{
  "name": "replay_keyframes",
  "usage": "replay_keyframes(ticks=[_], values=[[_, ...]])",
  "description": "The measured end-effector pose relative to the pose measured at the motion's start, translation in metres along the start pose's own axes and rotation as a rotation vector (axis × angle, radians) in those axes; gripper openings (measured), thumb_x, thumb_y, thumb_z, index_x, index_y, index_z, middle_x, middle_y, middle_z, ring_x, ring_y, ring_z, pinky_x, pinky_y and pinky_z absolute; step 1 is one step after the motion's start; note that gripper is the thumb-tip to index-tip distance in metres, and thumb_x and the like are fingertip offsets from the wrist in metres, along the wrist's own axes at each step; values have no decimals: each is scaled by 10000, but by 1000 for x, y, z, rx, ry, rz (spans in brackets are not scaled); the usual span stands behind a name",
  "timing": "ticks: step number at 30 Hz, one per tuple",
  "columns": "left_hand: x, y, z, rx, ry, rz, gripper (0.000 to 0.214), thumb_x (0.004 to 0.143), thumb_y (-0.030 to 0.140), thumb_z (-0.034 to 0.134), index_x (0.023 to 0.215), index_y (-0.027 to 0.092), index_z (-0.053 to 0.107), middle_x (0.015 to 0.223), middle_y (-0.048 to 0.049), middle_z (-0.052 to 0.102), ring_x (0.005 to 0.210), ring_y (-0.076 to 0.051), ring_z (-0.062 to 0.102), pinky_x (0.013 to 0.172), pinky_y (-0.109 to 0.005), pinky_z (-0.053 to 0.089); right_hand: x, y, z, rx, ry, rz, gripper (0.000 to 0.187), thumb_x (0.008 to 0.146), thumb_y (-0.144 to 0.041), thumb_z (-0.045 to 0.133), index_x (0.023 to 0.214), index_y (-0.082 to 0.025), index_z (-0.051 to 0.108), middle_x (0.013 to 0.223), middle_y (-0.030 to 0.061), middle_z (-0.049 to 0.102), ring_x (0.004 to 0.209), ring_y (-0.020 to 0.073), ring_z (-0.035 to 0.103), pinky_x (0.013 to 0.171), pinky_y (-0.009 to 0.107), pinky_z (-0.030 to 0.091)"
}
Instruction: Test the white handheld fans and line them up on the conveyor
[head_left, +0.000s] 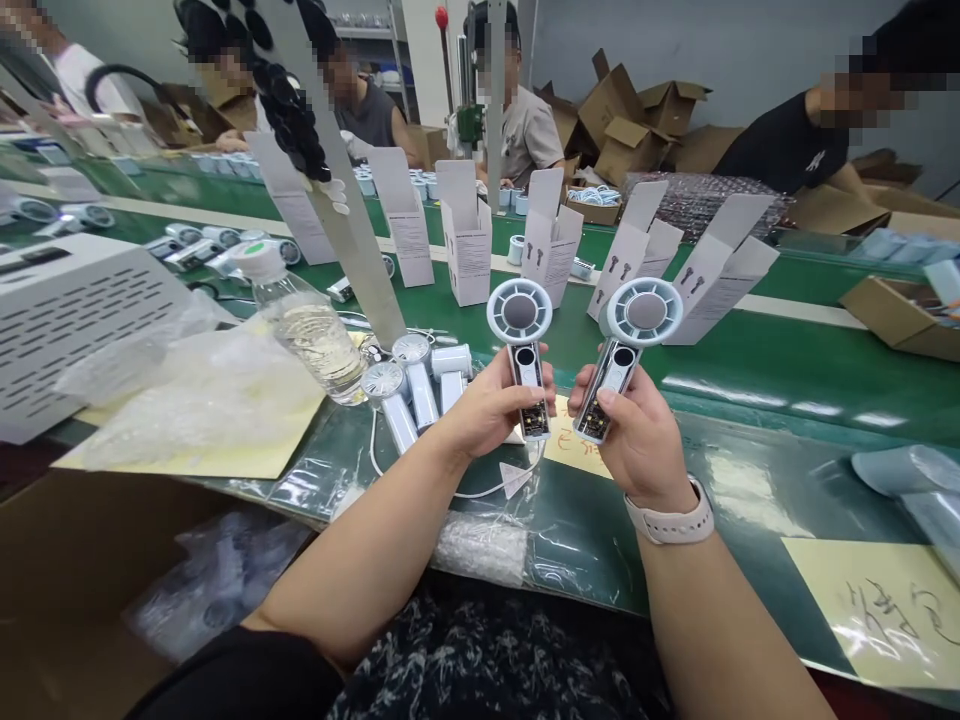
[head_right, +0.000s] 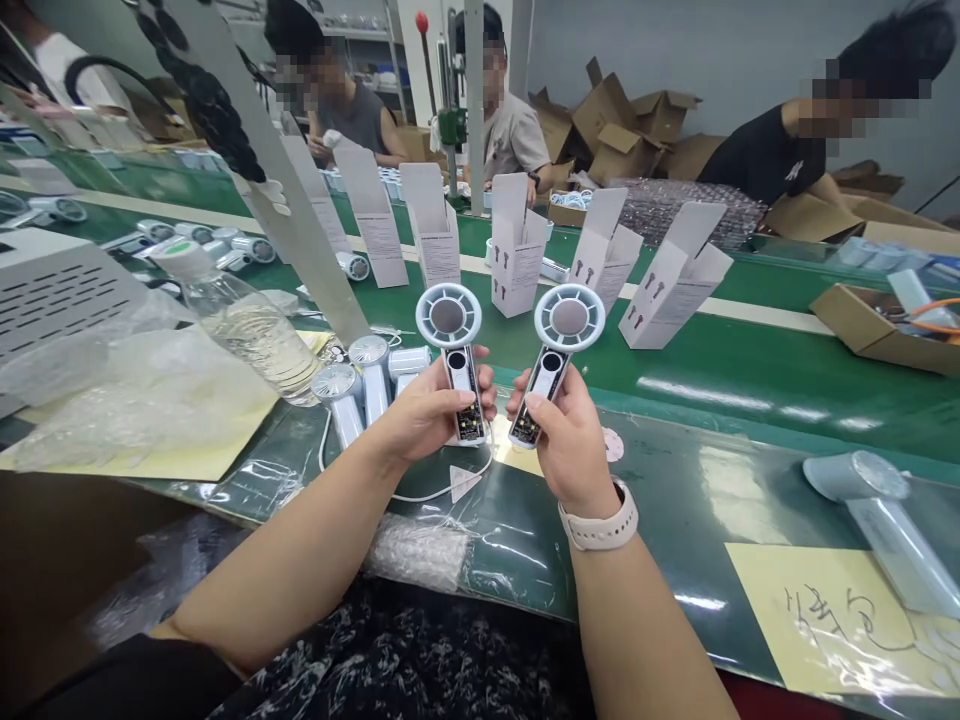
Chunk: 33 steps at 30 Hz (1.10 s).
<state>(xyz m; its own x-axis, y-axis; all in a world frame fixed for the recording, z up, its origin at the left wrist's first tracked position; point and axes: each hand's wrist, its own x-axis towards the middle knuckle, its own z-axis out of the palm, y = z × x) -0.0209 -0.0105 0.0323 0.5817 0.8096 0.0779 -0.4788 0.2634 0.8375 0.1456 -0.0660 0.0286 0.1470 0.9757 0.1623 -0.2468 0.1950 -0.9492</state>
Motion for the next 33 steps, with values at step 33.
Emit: replay_keyframes(ticks=[33], values=[[-1, -2, 1, 23, -77, 42, 493, 664, 183, 766, 1084, 205, 509, 821, 33, 613, 701, -137, 627, 687, -322, 510, -3, 13, 5, 68, -20, 56, 324, 780, -279, 739, 1066, -270, 586, 980, 18, 653, 799, 191, 644, 759, 404, 575]])
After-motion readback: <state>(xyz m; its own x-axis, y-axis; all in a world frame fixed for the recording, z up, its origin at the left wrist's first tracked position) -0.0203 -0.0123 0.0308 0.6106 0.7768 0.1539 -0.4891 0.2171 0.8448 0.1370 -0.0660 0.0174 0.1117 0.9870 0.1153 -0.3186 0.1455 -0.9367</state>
